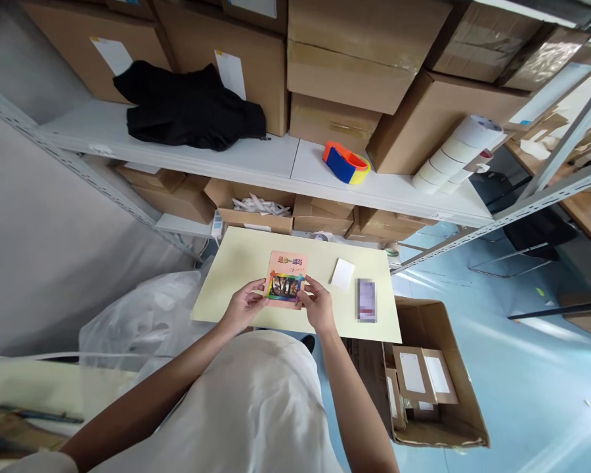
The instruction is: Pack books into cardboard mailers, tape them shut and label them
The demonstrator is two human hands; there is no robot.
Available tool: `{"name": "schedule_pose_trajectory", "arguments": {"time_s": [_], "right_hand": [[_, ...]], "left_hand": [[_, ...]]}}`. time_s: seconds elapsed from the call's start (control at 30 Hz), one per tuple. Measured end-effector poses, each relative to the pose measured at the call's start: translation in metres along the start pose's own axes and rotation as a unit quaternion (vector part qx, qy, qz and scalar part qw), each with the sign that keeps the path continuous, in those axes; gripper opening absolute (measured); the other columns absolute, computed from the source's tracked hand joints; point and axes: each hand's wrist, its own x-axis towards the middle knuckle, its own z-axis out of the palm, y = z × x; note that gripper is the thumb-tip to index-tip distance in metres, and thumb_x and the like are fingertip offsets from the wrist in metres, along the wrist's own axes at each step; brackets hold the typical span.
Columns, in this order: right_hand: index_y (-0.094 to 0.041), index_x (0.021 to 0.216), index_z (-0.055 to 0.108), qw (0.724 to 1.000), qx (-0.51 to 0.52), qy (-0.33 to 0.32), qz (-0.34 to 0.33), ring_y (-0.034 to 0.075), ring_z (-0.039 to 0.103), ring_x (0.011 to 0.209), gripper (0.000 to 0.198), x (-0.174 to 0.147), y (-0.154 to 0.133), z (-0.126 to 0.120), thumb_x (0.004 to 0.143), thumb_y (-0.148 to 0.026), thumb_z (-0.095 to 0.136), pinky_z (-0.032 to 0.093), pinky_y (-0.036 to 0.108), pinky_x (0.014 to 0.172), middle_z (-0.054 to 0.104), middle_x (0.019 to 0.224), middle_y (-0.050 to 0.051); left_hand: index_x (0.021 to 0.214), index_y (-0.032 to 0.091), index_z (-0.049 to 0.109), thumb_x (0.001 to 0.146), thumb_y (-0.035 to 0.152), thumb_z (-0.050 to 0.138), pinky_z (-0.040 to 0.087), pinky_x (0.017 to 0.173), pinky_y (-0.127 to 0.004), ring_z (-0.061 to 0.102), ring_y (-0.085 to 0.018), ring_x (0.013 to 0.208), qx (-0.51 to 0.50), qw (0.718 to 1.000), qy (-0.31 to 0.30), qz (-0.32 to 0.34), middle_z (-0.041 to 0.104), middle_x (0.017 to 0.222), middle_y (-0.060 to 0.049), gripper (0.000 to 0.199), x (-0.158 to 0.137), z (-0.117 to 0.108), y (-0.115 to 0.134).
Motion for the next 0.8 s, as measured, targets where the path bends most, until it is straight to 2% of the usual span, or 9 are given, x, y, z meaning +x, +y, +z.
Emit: {"name": "schedule_pose_trajectory", "arguments": {"time_s": [0.13, 0.27, 0.43, 0.53, 0.63, 0.8], "right_hand": [[-0.021, 0.117, 0.059, 0.999, -0.024, 0.023, 0.003, 0.018, 0.063, 0.069, 0.062, 0.015, 0.012, 0.017, 0.063, -0.047, 0.075, 0.053, 0.034, 0.061, 0.071, 0.099, 0.01], [-0.023, 0.113, 0.06, 0.998, -0.062, 0.01, 0.004, 0.021, 0.065, 0.081, 0.052, 0.04, 0.036, 0.045, 0.069, -0.052, 0.068, 0.054, 0.038, 0.071, 0.069, 0.1, 0.01], [-0.023, 0.111, 0.062, 0.992, -0.096, -0.016, 0.086, 0.018, 0.062, 0.076, 0.054, 0.089, 0.065, 0.083, 0.063, -0.046, 0.072, 0.053, 0.034, 0.066, 0.066, 0.093, 0.005], [-0.022, 0.104, 0.065, 0.982, -0.124, -0.016, 0.138, 0.016, 0.059, 0.069, 0.048, 0.125, 0.079, 0.104, 0.059, -0.038, 0.073, 0.05, 0.03, 0.059, 0.063, 0.081, 0.001], [-0.019, 0.1, 0.066, 0.972, -0.186, -0.003, 0.142, 0.013, 0.056, 0.063, 0.041, 0.16, 0.094, 0.127, 0.06, -0.031, 0.068, 0.046, 0.026, 0.055, 0.06, 0.073, -0.001], [-0.019, 0.111, 0.063, 0.971, -0.204, -0.005, 0.126, 0.014, 0.058, 0.068, 0.046, 0.203, 0.125, 0.167, 0.066, -0.023, 0.057, 0.046, 0.025, 0.056, 0.064, 0.082, 0.002]], "left_hand": [[0.116, 0.017, 0.061, 0.071, 0.031, 0.066, 0.054, 0.064, -0.026, 0.063, -0.011, 0.068, 0.014, 0.999, 0.039, -0.009, 0.063, 0.103, -0.007, 0.048, 0.008, -0.008, -0.008], [0.115, 0.019, 0.063, 0.075, 0.025, 0.06, 0.054, 0.064, -0.025, 0.062, -0.013, 0.074, 0.045, 0.994, 0.096, -0.011, 0.062, 0.103, -0.007, 0.041, 0.023, -0.021, -0.027], [0.12, 0.018, 0.061, 0.074, 0.011, 0.053, 0.054, 0.066, -0.027, 0.06, -0.015, 0.078, 0.102, 0.982, 0.149, -0.055, 0.058, 0.106, -0.01, 0.047, 0.053, -0.044, -0.059], [0.115, 0.019, 0.065, 0.072, 0.006, 0.053, 0.054, 0.073, -0.031, 0.06, -0.018, 0.079, 0.15, 0.975, 0.151, -0.071, 0.06, 0.098, -0.009, 0.046, 0.079, -0.063, -0.077], [0.11, 0.018, 0.067, 0.072, 0.005, 0.054, 0.052, 0.08, -0.035, 0.059, -0.021, 0.082, 0.203, 0.966, 0.141, -0.073, 0.062, 0.091, -0.008, 0.043, 0.108, -0.087, -0.096], [0.11, 0.017, 0.066, 0.069, -0.001, 0.048, 0.051, 0.082, -0.034, 0.06, -0.021, 0.083, 0.26, 0.952, 0.145, -0.064, 0.062, 0.09, -0.008, 0.048, 0.153, -0.127, -0.125]]}}
